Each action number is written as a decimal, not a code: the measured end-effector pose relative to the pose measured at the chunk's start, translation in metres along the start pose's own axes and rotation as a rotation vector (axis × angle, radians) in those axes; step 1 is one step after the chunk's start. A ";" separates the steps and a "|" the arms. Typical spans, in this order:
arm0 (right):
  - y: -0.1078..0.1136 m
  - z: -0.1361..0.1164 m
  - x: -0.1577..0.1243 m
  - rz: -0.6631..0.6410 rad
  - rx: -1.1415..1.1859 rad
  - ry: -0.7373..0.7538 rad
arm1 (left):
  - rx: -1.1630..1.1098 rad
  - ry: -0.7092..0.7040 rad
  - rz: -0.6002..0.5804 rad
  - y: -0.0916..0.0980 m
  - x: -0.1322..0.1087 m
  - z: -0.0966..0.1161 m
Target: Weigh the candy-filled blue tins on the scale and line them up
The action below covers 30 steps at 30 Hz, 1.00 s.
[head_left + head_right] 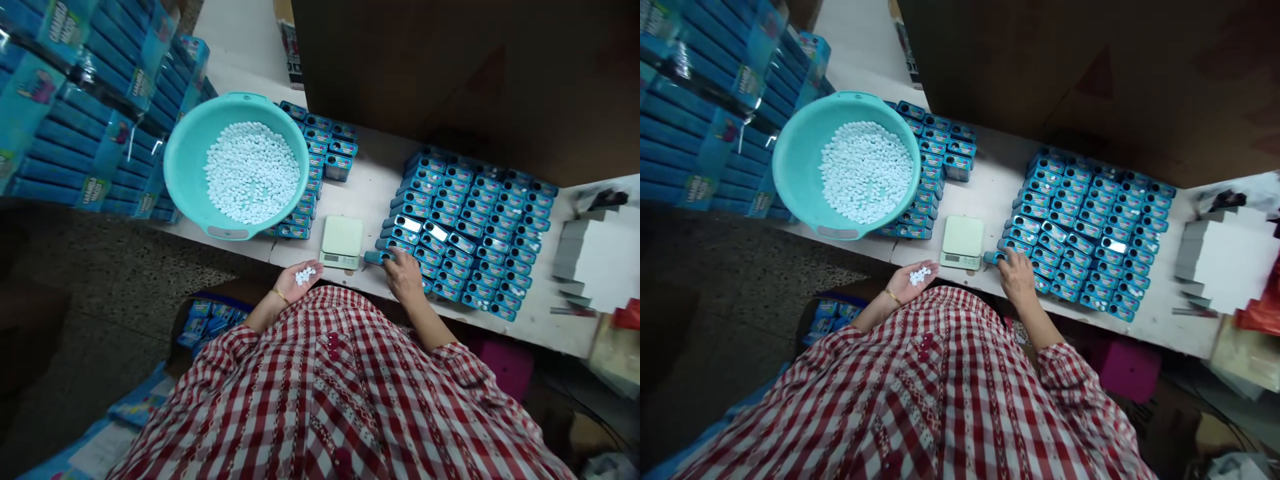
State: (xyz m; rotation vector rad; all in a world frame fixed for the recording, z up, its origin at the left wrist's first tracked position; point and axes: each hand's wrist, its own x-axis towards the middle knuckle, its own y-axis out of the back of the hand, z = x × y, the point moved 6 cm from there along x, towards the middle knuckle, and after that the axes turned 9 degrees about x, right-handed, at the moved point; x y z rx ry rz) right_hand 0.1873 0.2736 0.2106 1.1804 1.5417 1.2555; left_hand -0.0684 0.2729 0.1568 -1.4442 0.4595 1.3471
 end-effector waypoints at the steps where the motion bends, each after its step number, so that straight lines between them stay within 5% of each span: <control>1: 0.004 -0.013 0.008 -0.003 0.008 0.034 | -0.002 0.000 -0.004 0.002 0.000 -0.001; 5: -0.001 -0.059 0.053 -0.096 0.031 0.176 | -0.028 -0.025 -0.033 0.003 0.000 -0.004; 9: -0.015 -0.074 0.078 -0.151 0.095 0.238 | -0.064 -0.056 -0.038 0.005 -0.003 -0.006; 13: -0.007 -0.085 0.057 -0.096 0.299 0.244 | -0.121 -0.066 -0.050 0.010 -0.005 -0.014; 21: -0.031 -0.158 0.024 -0.442 0.541 0.533 | -0.170 0.027 -0.117 0.002 0.000 -0.038; 30: -0.043 -0.149 0.026 -0.533 0.747 0.391 | -0.126 0.069 -0.045 0.008 0.000 -0.046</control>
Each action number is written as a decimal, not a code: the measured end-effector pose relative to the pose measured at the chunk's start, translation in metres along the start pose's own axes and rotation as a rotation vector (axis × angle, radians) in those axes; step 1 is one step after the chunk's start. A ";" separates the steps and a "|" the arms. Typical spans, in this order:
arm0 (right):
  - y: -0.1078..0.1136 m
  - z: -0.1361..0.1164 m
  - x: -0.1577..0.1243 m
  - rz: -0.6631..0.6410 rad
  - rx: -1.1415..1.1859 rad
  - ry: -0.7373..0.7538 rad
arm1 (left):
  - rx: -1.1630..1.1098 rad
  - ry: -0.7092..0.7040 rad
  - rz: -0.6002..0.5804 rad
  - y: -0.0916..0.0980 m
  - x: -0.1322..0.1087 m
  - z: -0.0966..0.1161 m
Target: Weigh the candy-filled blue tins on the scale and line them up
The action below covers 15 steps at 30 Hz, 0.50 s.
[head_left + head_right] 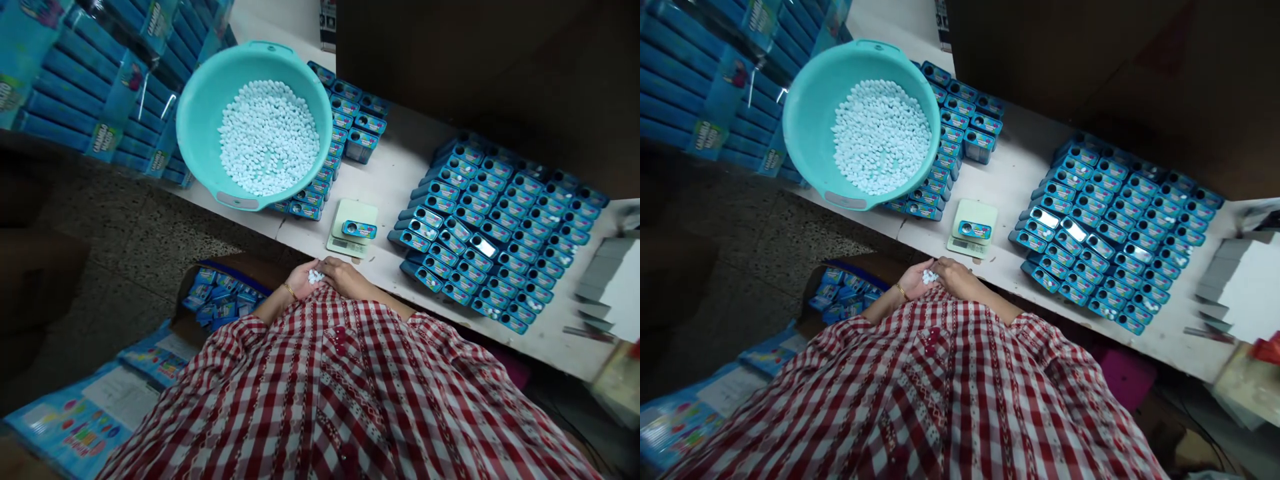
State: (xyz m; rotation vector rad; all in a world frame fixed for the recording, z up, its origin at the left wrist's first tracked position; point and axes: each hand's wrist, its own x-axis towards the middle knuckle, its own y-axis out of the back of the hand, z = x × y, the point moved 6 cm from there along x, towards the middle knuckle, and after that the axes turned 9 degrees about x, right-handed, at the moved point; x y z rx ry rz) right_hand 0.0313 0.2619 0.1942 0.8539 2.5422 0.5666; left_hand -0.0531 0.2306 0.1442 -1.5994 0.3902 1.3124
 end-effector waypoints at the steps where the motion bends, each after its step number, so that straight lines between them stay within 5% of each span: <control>1: 0.000 0.000 0.000 -0.002 0.001 -0.008 | 0.006 0.008 0.008 0.000 0.000 0.000; 7: 0.007 -0.006 -0.001 -0.014 -0.087 -0.016 | -0.012 0.038 -0.028 -0.018 -0.002 0.002; 15: 0.080 0.012 -0.007 0.380 -0.080 -0.058 | -0.003 -0.046 -0.151 -0.053 0.001 0.026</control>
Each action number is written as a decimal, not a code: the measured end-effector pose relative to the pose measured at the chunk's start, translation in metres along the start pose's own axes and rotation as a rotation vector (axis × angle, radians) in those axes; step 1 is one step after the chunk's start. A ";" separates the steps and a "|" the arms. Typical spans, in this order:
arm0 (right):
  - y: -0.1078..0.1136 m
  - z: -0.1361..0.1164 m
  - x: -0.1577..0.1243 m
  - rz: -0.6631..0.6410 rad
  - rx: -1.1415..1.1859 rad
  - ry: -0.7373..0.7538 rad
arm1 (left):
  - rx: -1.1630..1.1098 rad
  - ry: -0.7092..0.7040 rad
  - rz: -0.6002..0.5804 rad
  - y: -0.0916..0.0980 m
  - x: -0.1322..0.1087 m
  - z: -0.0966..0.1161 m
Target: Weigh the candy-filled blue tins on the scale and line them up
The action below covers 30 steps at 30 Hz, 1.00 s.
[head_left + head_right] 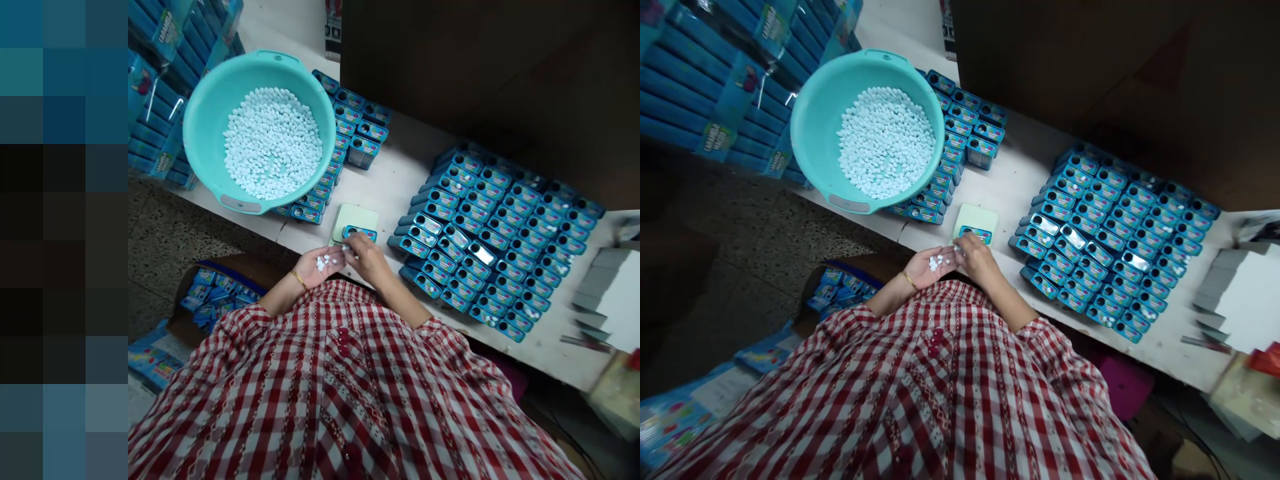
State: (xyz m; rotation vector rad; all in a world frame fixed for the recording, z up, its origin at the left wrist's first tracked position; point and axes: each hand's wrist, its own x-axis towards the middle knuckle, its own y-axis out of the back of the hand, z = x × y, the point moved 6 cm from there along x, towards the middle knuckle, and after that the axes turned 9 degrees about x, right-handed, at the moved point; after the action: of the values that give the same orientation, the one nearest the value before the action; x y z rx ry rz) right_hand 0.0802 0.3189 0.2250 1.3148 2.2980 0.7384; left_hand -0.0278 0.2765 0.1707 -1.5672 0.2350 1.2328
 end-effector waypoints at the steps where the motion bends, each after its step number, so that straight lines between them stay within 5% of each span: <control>1: 0.006 0.006 0.004 0.021 -0.052 -0.030 | 0.018 0.000 -0.008 -0.001 0.001 0.002; 8: 0.009 0.026 0.016 0.026 -0.223 -0.099 | 0.016 -0.038 0.023 0.010 -0.002 0.005; 15: 0.039 0.023 -0.010 0.342 0.008 0.009 | -0.025 -0.063 0.055 0.029 -0.011 0.001; 21: 0.053 0.029 -0.043 0.503 0.022 -0.071 | -0.026 -0.087 0.109 0.046 -0.015 0.003; 23: 0.042 0.020 -0.045 0.434 0.041 -0.061 | -0.019 -0.075 0.113 0.048 -0.015 0.002; 27: -0.008 -0.011 -0.039 0.002 0.066 0.071 | 0.003 -0.018 0.071 0.042 -0.015 -0.007; 30: -0.040 -0.028 -0.032 -0.147 0.024 0.141 | 0.007 0.039 0.018 0.030 -0.013 -0.017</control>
State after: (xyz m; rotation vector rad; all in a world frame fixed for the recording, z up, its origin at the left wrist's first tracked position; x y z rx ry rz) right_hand 0.0533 0.2674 0.2251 1.1216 2.4911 0.7784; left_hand -0.0446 0.2449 0.1607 -1.5874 0.2794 1.2150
